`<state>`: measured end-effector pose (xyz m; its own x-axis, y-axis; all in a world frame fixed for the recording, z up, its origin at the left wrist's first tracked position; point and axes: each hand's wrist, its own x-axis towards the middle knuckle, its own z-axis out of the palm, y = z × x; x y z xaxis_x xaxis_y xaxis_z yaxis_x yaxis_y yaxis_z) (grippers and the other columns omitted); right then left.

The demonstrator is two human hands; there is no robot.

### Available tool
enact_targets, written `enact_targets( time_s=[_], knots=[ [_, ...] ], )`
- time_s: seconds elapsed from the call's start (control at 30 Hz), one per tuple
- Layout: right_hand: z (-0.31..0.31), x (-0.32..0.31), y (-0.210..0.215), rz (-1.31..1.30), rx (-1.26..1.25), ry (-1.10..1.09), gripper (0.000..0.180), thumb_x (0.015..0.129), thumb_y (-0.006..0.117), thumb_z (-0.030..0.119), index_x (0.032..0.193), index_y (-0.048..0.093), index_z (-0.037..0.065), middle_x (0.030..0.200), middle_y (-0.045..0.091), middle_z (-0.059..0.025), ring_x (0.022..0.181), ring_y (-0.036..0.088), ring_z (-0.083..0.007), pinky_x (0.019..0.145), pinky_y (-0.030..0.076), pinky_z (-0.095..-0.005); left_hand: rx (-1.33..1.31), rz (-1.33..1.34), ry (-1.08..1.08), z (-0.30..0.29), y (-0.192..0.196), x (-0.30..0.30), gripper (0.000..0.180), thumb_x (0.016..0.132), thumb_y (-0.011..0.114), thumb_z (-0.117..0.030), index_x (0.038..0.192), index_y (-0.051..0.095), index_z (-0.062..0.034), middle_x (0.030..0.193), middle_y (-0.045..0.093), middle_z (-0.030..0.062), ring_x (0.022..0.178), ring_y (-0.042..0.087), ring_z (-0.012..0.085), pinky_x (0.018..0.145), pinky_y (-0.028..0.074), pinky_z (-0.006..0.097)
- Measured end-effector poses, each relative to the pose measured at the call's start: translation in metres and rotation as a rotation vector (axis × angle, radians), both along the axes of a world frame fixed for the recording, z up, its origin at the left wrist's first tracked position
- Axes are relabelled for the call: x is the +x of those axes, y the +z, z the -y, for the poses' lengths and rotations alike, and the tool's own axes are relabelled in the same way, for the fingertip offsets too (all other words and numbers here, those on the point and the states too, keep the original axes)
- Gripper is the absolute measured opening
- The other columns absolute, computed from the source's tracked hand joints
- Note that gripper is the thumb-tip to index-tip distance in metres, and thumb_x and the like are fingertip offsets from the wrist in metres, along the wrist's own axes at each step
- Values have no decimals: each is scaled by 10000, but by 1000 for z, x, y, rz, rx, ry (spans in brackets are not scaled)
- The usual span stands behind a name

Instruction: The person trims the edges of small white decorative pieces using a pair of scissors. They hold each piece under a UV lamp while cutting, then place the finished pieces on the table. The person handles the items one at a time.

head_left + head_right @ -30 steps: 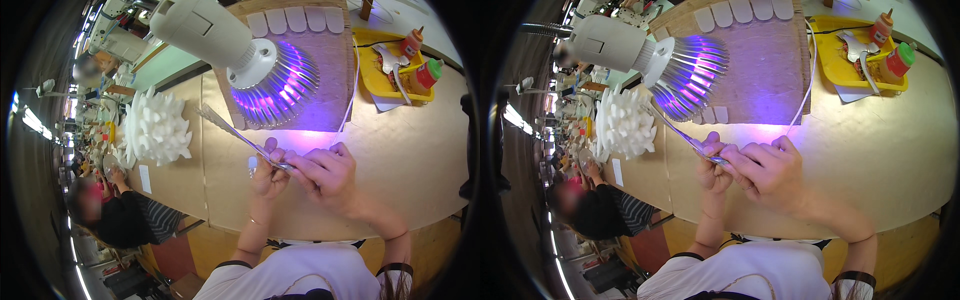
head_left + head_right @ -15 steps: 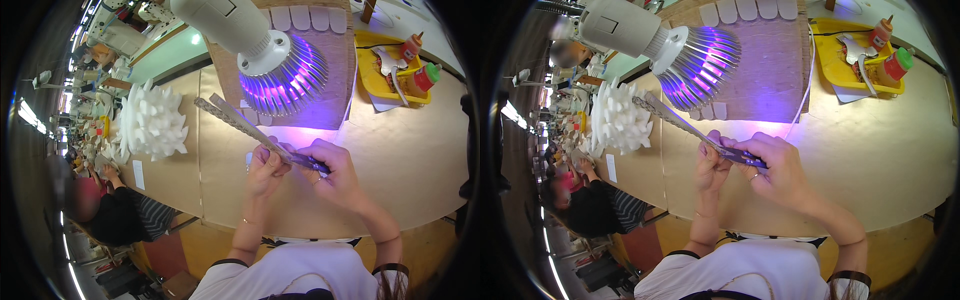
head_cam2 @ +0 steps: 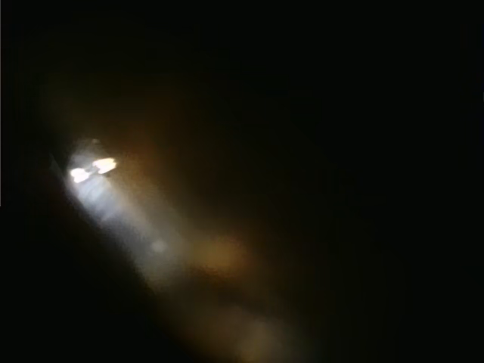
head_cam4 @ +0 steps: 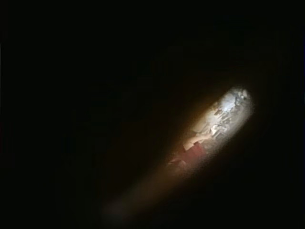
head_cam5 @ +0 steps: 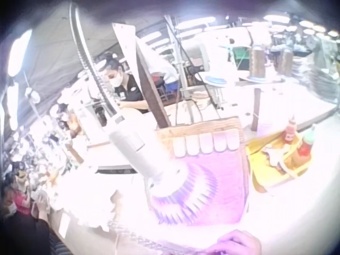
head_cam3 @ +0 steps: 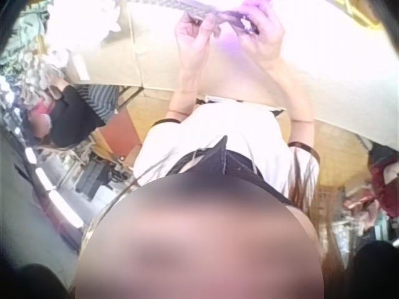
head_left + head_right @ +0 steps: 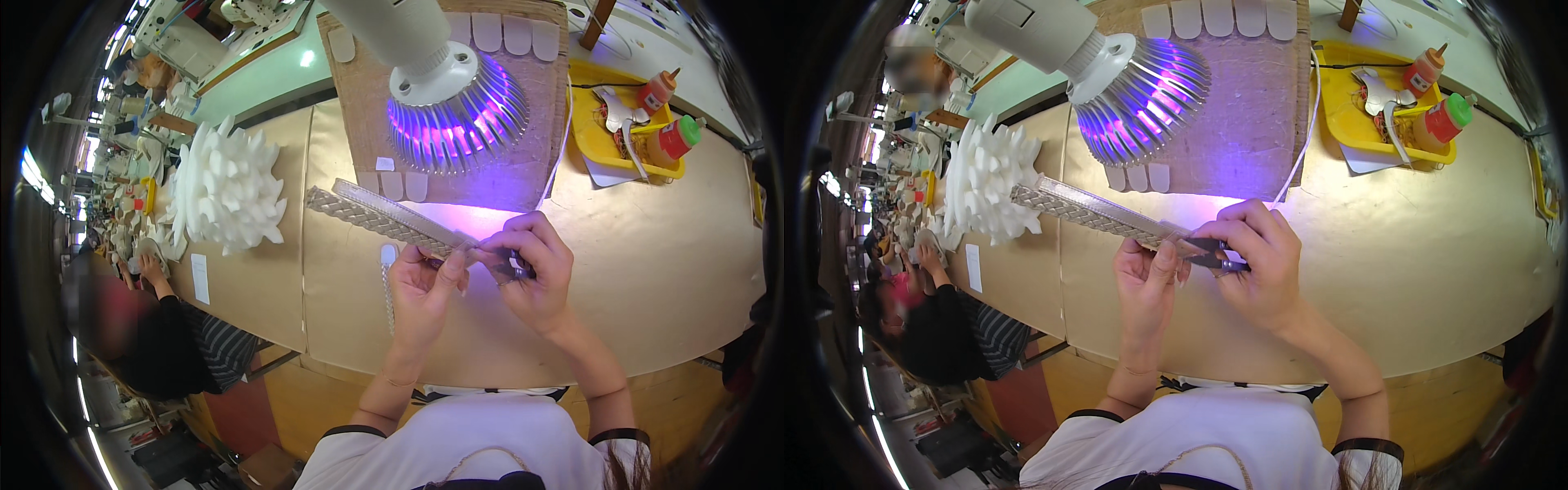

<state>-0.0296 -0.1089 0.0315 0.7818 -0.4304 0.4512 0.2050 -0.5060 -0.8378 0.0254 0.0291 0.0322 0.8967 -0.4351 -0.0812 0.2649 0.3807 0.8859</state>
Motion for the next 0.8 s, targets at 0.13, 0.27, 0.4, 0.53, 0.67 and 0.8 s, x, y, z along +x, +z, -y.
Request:
enact_targets(
  time_s=[0.13, 0.27, 0.4, 0.53, 0.67, 0.8],
  knots=[
    [1, 3, 2, -29, 143, 58, 269, 658, 729, -18, 908, 652, 48, 828, 587, -68, 680, 572, -219, 595, 452, -318, 24, 20, -20, 1, 1, -1, 127, 927, 630, -90, 998, 549, -21, 924, 650, 66, 676, 579, 90, 559, 464, 238],
    [6, 1, 5, -141, 36, 143, 239, 689, 747, -6, 886, 616, 29, 845, 585, -77, 687, 581, -197, 596, 449, -309, -2, -64, -10, 1, 1, 2, 138, 968, 568, -133, 1066, 551, -37, 951, 655, 58, 700, 581, 80, 551, 443, 234],
    [9, -4, 6, -152, 213, 203, 189, 752, 758, 15, 887, 626, 26, 859, 583, -68, 702, 580, -144, 587, 440, -271, 11, -48, -9, -4, 3, 9, 148, 975, 551, -151, 1076, 542, -43, 941, 650, 58, 698, 581, 71, 550, 446, 232],
    [10, 0, 6, -73, 216, 173, 188, 773, 772, 41, 916, 653, 14, 879, 582, -63, 724, 580, -119, 593, 452, -234, -10, -34, -21, -4, 5, 9, 155, 973, 551, -137, 1087, 533, -34, 950, 649, 62, 711, 591, 76, 542, 450, 230],
    [11, 3, 9, -114, 110, 166, 214, 761, 779, 25, 939, 662, 1, 891, 583, -70, 732, 592, -126, 612, 470, -226, 8, -16, -31, -3, 7, 5, 158, 964, 562, -113, 1089, 532, -20, 968, 647, 68, 708, 598, 84, 532, 461, 232],
    [11, 5, 8, -90, 106, 209, 200, 769, 765, 8, 939, 660, -5, 896, 584, -73, 721, 590, -124, 615, 469, -223, 32, -15, -55, -1, 9, 2, 161, 935, 621, -110, 1026, 551, 3, 928, 633, 71, 650, 549, 77, 539, 475, 226]
  ],
)
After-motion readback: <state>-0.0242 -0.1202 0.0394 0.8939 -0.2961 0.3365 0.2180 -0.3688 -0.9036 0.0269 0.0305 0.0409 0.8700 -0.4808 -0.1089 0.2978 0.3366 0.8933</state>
